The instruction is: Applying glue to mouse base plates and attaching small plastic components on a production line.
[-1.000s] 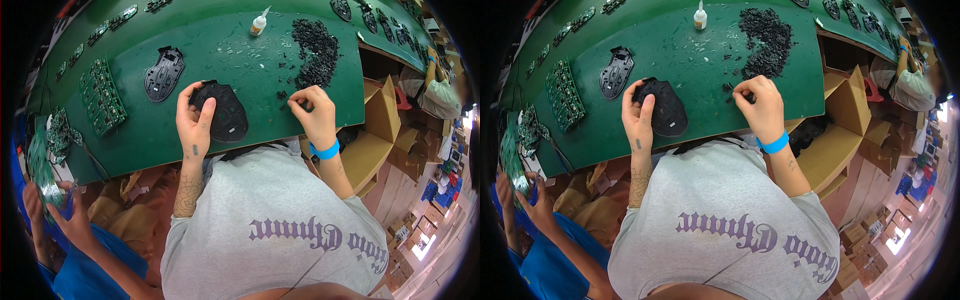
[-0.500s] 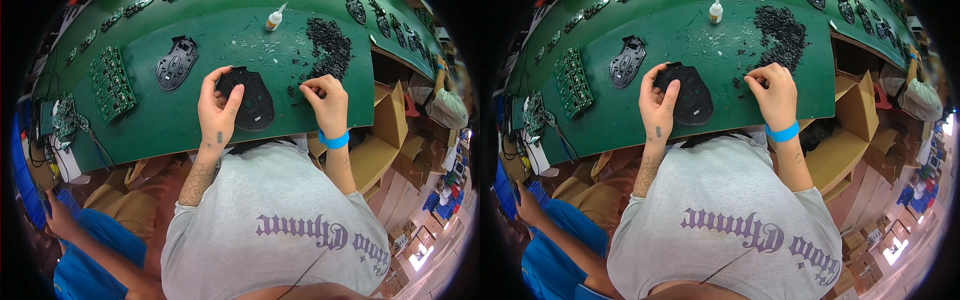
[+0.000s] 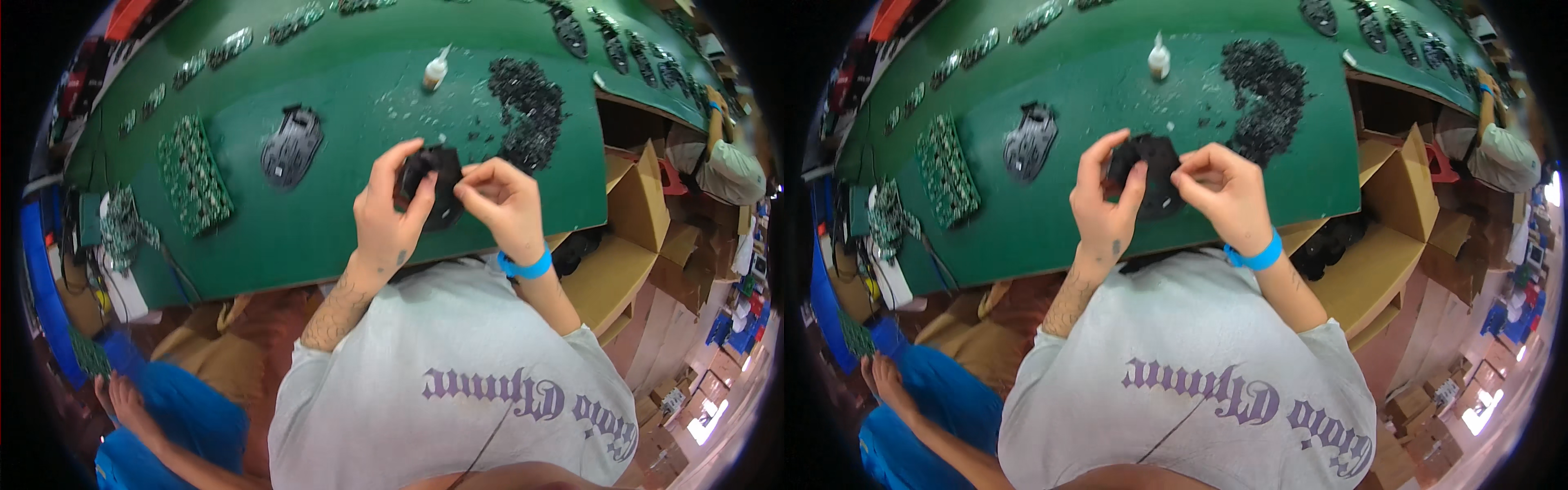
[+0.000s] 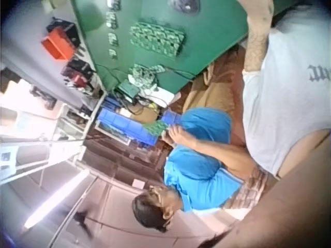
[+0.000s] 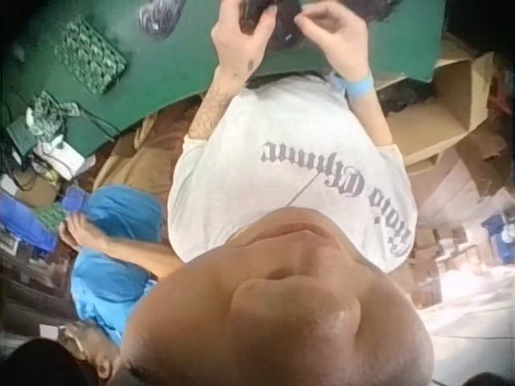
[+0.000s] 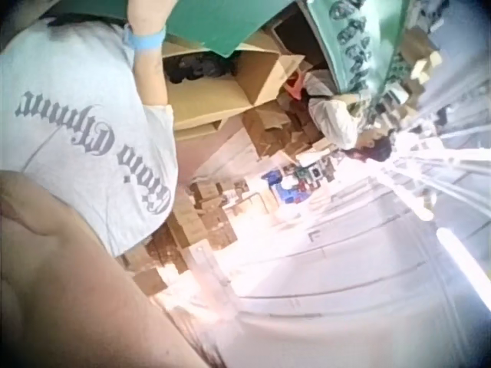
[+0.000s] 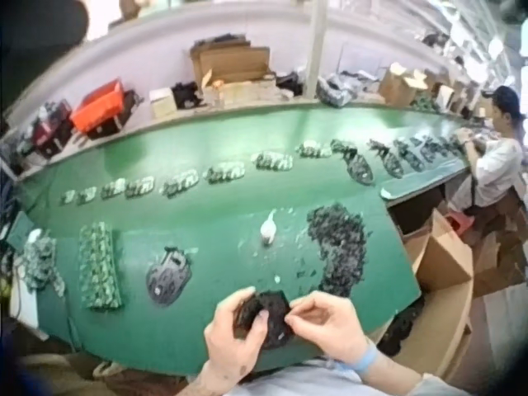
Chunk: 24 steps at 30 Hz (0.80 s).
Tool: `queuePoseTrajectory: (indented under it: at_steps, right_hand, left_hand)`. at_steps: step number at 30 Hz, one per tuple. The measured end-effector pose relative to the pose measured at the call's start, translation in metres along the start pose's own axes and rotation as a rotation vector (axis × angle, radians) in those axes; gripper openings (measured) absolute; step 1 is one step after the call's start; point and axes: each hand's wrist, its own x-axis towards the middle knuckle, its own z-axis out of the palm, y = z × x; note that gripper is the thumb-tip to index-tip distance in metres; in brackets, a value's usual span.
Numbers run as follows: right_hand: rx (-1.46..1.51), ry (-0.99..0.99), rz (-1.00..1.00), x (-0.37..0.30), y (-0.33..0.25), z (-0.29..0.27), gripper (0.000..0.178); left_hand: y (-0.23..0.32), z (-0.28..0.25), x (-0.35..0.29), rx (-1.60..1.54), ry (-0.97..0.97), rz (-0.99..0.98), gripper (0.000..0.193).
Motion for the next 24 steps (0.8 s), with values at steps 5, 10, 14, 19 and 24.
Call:
queuePoseTrajectory:
  at_steps: [5, 10, 14, 19, 24]
  right_hand:
    - [0.261, -0.074, 0.075, 0.009, -0.008, -0.007, 0.018]
    - [-0.069, 0.041, -0.149, 0.059, -0.036, -0.057, 0.022]
    - [-0.11, 0.362, -0.356, 0.177, -0.03, -0.14, 0.026]
    - [-0.398, 0.52, -0.14, 0.249, -0.011, -0.167, 0.033]
    - [-0.855, 0.542, -0.083, 0.26, -0.014, -0.165, 0.035]
  left_hand:
    - [0.0, 0.005, 0.011, -0.051, -0.072, 0.011, 0.04]
    - [0.002, -0.01, 0.027, -0.055, -0.143, 0.02, 0.053]
    - [-0.013, -0.04, 0.045, 0.111, 0.049, -0.014, 0.048]
    - [-0.019, -0.088, 0.043, 0.241, 0.23, -0.067, 0.04]
    - [-0.025, -0.109, 0.034, 0.386, 0.307, -0.06, 0.038]
